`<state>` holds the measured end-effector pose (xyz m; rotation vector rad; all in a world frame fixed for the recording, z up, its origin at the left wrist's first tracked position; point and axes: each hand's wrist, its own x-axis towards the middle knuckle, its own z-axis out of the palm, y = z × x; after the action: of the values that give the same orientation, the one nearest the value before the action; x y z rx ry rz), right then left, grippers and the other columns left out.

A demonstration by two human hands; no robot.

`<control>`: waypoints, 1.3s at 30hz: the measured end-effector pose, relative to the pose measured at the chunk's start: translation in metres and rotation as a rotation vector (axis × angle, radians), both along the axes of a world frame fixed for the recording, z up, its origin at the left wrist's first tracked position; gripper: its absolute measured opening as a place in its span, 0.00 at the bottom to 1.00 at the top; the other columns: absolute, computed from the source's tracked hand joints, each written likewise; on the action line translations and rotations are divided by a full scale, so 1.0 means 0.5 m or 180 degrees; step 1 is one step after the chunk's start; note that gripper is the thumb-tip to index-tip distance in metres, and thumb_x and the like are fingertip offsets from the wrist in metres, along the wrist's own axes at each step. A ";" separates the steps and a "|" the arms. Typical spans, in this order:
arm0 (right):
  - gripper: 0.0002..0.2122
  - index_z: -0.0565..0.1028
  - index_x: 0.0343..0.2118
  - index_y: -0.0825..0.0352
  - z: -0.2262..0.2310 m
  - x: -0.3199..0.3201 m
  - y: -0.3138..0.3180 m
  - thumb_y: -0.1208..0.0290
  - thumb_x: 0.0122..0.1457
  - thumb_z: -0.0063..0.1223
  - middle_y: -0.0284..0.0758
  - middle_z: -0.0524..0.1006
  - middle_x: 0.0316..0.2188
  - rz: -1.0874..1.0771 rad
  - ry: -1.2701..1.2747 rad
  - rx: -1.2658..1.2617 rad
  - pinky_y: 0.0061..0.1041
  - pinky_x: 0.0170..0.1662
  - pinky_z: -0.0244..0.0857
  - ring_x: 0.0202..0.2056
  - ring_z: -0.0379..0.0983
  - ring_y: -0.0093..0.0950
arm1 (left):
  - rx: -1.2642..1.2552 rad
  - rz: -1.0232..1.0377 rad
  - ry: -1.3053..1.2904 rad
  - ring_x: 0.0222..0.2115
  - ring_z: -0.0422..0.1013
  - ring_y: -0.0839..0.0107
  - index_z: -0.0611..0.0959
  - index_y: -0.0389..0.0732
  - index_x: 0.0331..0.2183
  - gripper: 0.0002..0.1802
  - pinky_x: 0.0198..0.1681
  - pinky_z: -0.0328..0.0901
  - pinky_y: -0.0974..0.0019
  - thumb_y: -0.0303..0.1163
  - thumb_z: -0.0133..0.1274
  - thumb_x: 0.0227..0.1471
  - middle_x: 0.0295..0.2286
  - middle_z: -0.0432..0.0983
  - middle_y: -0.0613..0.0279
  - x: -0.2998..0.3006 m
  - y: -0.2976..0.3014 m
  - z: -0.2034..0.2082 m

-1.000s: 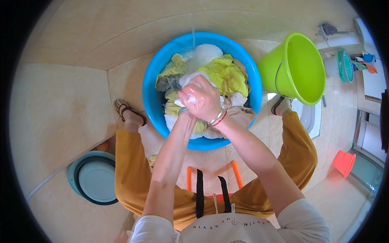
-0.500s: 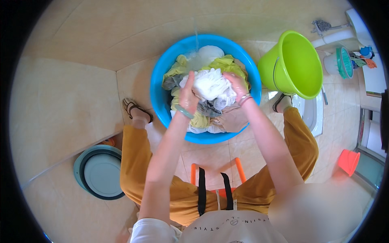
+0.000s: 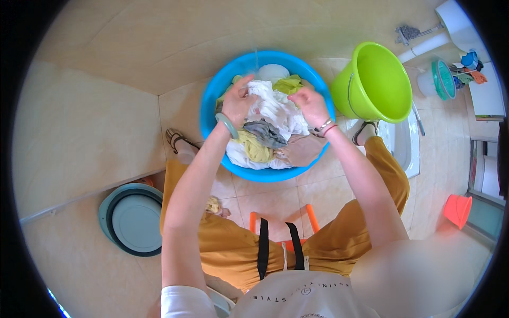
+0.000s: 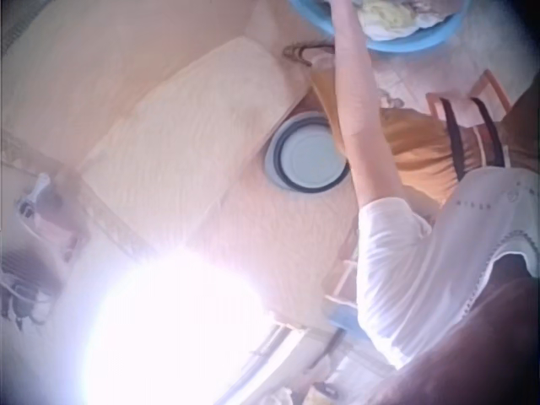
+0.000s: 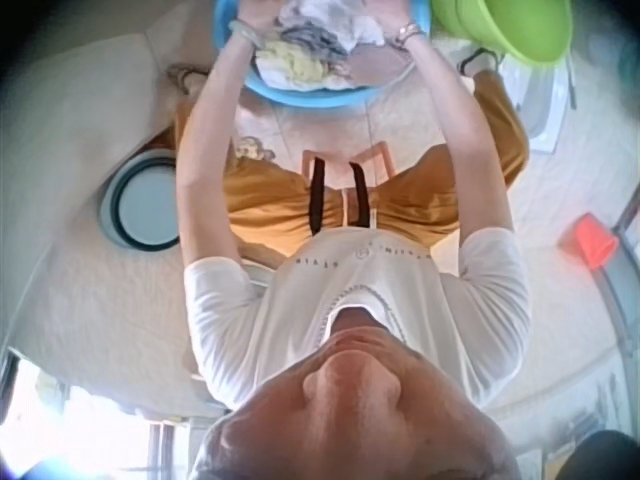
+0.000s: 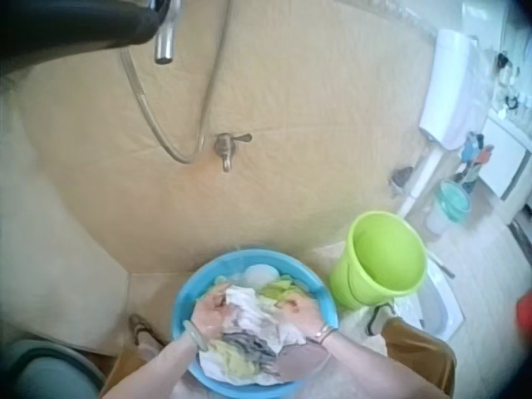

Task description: The person sits on a small orange stool in a bathroom and washes a pile of clothes by hand in a blue basin filled with water. They repeatedly submerge, agitate, and wring out various garments, including white, yellow, and grey items, using both hands to scrub and rinse the fabric.

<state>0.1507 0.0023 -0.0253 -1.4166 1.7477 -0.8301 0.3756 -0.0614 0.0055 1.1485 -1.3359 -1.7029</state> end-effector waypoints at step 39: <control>0.11 0.76 0.40 0.68 0.450 -0.004 -0.020 0.71 0.55 0.58 0.27 0.77 0.33 -0.0377 -0.2347 -0.1378 0.14 0.34 0.64 0.34 0.72 0.15 | -0.2074 -0.0044 -0.2342 0.22 0.70 0.77 0.80 0.40 0.42 0.18 0.29 0.65 0.69 0.42 0.50 0.54 0.22 0.76 0.61 0.005 -0.047 0.284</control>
<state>0.1486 -0.0076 0.1998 -1.0486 1.1206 -1.6225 0.3783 -0.0847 0.1474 1.3888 -2.1210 -0.7143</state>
